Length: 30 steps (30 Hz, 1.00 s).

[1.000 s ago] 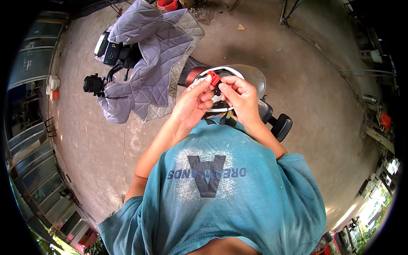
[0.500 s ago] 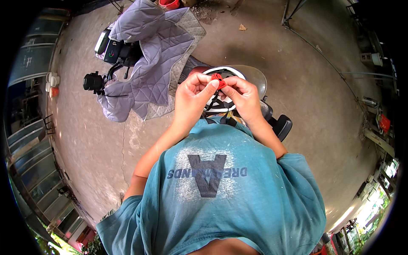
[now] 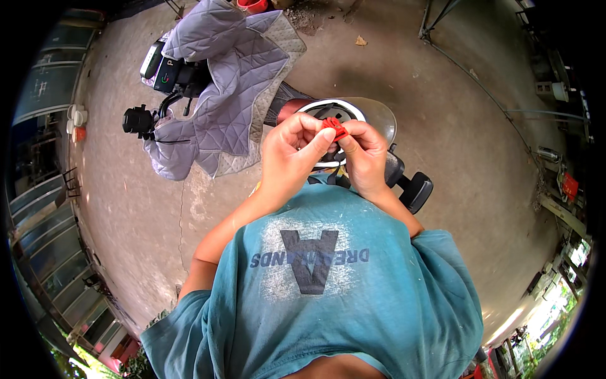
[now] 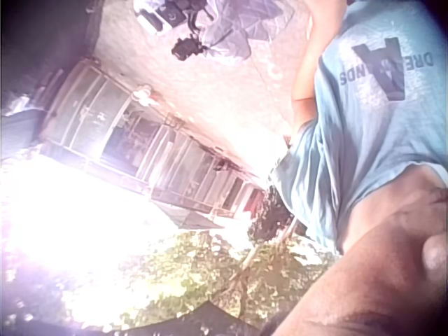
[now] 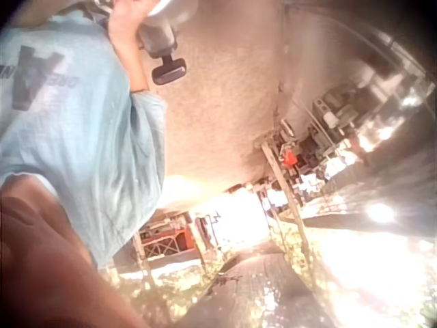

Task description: The person repairs the chin strap buckle of a white helmet by hand, handling and adjusting the small plastic and fabric components.

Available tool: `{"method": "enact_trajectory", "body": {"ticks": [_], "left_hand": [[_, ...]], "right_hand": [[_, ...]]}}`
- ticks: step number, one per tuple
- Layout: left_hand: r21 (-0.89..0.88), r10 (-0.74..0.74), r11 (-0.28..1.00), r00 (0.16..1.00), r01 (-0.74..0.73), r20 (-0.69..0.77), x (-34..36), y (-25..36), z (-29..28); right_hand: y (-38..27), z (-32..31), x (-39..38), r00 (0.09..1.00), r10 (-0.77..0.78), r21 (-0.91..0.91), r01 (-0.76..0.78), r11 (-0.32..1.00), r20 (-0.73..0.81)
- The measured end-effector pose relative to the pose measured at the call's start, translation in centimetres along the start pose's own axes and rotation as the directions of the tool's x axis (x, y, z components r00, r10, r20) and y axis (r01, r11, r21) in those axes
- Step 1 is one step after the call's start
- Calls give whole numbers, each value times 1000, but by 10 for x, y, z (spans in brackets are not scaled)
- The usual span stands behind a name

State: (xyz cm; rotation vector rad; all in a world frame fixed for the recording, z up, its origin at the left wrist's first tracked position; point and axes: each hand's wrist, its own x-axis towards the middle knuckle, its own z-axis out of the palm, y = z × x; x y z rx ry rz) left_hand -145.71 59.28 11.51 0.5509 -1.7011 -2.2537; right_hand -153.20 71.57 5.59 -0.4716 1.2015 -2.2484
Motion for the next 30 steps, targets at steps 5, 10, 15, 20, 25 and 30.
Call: {"method": "enact_trajectory", "body": {"ticks": [5,10,15,20,25,30], "left_hand": [[-213,-254,943,966,257,40,6,-2,-8],[-534,-534,659,829,529,163,15,-12,-22],[-667,-610,419,735,616,296,19,-19,-29],[-681,-611,353,709,642,352,20,-21,-27],[-716,-576,284,710,638,404,20,-27,-25],[-704,-601,373,736,604,312,20,-18,-12]], "right_hand": [[-2,2,4,993,115,42,-114,993,-14],[-18,0,12,956,289,53,-292,955,46],[-29,3,17,927,375,37,-376,926,21],[-33,4,17,936,350,58,-347,936,-40],[-33,4,14,952,288,21,-288,958,-101],[-30,4,14,959,234,-26,-241,970,-157]]}}
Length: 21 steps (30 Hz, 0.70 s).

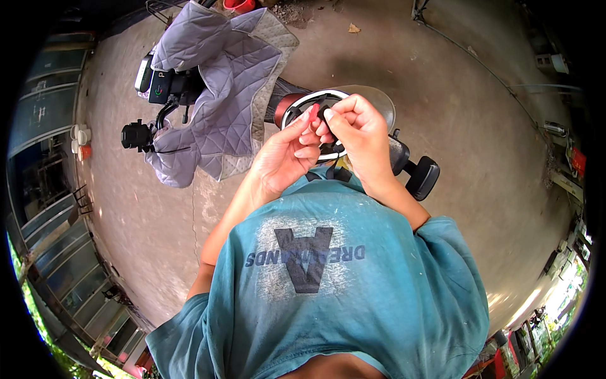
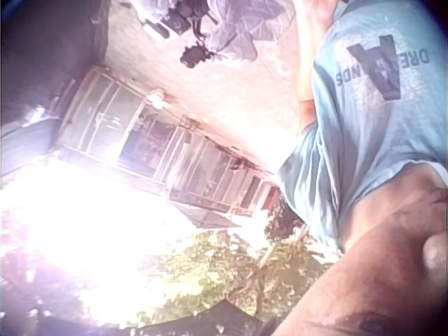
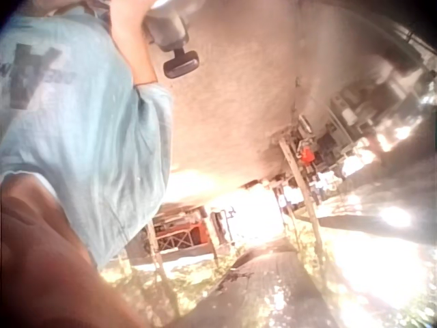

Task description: The person repairs the chin strap buckle of a white helmet by hand, handling and adjusting the small plastic and fabric components.

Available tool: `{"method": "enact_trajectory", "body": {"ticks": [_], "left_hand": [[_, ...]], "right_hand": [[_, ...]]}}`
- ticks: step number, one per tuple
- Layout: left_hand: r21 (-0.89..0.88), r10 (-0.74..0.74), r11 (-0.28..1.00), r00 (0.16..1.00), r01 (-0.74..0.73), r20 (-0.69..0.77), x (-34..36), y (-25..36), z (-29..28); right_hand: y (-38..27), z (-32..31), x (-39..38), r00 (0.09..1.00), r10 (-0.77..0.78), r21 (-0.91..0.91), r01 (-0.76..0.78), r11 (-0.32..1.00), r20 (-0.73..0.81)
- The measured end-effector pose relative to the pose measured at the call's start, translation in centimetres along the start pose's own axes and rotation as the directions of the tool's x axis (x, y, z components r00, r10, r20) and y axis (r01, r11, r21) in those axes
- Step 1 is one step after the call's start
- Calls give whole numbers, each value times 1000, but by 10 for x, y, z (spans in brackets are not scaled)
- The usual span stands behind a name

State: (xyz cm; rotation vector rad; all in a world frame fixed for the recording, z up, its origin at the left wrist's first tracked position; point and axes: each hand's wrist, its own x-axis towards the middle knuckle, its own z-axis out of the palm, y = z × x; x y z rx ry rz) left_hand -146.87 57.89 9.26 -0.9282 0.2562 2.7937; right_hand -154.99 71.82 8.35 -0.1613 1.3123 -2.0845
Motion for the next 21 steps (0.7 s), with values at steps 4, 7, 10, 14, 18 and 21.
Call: {"method": "enact_trajectory", "body": {"ticks": [4,7,10,14,18,21], "left_hand": [[180,105,977,993,-114,62,2,-1,-3],[257,164,948,981,-185,104,5,-1,-8],[311,230,917,968,-251,102,5,-2,-9],[413,392,828,918,-380,59,5,-4,-12],[538,470,727,880,-426,62,1,-2,-6],[613,483,666,872,-425,79,-2,1,-6]], "right_hand": [[0,0,-1,1000,-7,1,7,1000,-13],[0,0,0,1000,14,24,-14,1000,-2],[1,-3,1,997,68,82,-71,994,44],[1,-10,4,984,95,108,-111,988,149],[0,-19,8,971,148,13,-153,988,190],[1,-24,12,951,162,-33,-159,987,264]]}}
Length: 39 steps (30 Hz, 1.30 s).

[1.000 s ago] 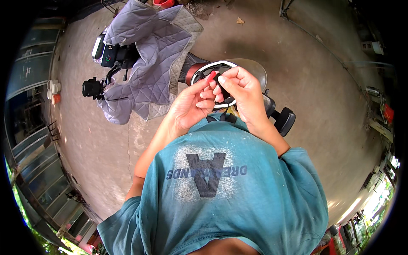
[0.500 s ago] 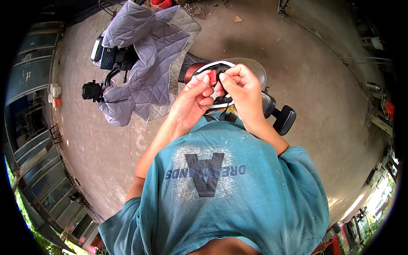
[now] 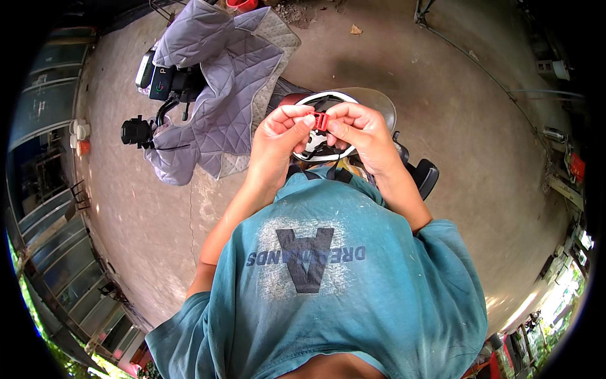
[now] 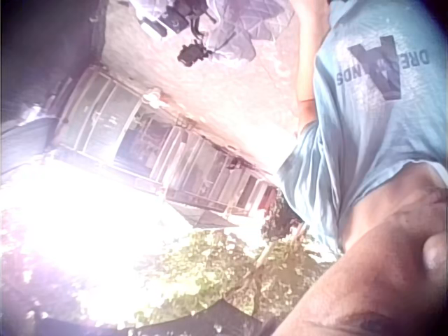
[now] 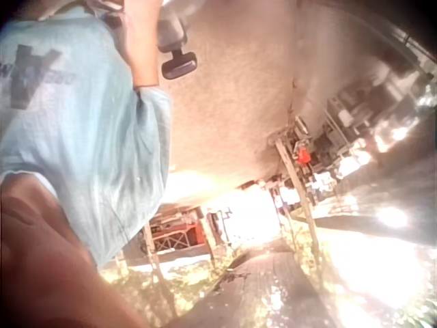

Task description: The person repairs the chin strap buckle of a white helmet by hand, handling and adjusting the small plastic and fabric components.

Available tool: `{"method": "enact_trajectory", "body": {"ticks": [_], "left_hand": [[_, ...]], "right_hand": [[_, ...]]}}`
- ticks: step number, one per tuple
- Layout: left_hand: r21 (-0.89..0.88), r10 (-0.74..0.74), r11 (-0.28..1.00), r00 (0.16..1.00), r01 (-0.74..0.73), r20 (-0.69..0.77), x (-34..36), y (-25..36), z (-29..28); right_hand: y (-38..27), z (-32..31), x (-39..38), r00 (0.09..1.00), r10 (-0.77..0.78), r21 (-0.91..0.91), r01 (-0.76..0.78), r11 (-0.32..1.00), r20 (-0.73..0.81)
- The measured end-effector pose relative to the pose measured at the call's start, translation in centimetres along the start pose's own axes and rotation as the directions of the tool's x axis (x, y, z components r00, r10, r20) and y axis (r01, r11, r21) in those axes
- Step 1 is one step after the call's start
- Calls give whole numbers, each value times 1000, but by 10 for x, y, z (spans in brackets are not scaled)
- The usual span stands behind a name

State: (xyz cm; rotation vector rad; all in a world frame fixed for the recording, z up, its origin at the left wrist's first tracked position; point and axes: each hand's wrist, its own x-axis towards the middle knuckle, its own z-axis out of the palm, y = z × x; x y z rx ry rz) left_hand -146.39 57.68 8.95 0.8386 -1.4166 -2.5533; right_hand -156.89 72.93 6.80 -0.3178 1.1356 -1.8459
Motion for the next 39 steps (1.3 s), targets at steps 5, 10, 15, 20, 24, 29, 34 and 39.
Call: {"method": "enact_trajectory", "body": {"ticks": [5,10,15,20,24,29,34,39], "left_hand": [[150,30,988,1000,-28,-9,-2,8,3],[282,199,940,980,-189,-6,-8,13,14],[533,324,789,944,-306,63,-12,11,14],[729,408,581,905,-362,125,-20,23,25],[776,468,478,867,-411,171,-22,25,29],[800,556,353,796,-486,238,-20,22,27],[820,633,277,737,-501,237,-16,20,26],[796,652,312,726,-519,218,-13,17,25]], "right_hand": [[4,-5,3,1000,-9,-66,10,998,18],[8,-6,6,998,-43,-18,44,999,51],[9,-8,7,993,-85,-1,85,996,88],[11,-13,8,983,-131,-19,135,991,126],[15,-14,7,983,-130,30,127,991,130],[14,-10,6,985,-145,62,139,988,95],[6,0,0,994,-98,142,90,986,47],[11,4,0,993,-106,103,110,989,-46]]}}
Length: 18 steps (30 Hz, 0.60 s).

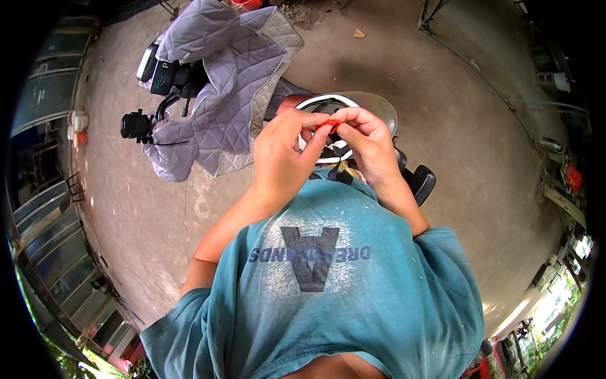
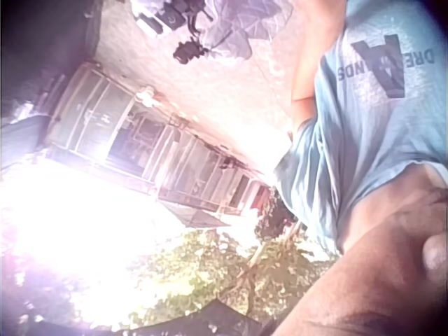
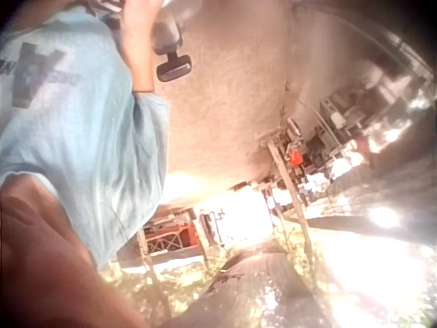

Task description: The person repairs the chin strap buckle of a white helmet by hand, handling and adjusting the small plastic and fabric components.

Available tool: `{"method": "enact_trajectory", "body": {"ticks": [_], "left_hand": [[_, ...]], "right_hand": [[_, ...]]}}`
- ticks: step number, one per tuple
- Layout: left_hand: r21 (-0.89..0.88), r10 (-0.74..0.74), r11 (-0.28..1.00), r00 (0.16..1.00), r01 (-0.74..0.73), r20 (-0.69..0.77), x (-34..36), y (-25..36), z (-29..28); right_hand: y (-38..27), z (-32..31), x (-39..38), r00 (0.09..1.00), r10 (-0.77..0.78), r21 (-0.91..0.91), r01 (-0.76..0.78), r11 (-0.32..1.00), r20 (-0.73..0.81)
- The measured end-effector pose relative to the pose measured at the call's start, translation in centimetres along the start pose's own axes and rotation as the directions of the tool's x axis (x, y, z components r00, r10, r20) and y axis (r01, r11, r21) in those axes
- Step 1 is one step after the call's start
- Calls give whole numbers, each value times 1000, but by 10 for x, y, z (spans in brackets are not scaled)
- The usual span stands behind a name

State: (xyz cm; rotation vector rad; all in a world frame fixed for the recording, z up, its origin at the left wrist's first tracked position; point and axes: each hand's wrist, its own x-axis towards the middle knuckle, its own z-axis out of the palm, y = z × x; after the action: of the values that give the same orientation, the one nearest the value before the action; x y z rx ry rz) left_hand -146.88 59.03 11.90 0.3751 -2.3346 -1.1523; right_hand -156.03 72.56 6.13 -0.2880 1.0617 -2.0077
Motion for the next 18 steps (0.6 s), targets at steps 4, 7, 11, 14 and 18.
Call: {"method": "enact_trajectory", "body": {"ticks": [4,7,11,14,18], "left_hand": [[-123,-122,984,992,125,31,-3,-5,-1],[-409,-300,857,949,314,101,-6,-8,2],[-615,-478,600,845,512,237,-3,-10,0],[-629,-541,475,768,616,344,-3,-15,-3],[-659,-488,358,734,661,472,-6,-29,-6]], "right_hand": [[1,3,-1,999,-7,4,8,1000,-47],[5,2,-3,998,7,18,-6,1000,-68],[8,3,-5,997,28,69,-22,997,-76],[6,2,-6,997,39,97,-33,995,-59],[2,3,-6,996,79,119,-75,990,-30]]}}
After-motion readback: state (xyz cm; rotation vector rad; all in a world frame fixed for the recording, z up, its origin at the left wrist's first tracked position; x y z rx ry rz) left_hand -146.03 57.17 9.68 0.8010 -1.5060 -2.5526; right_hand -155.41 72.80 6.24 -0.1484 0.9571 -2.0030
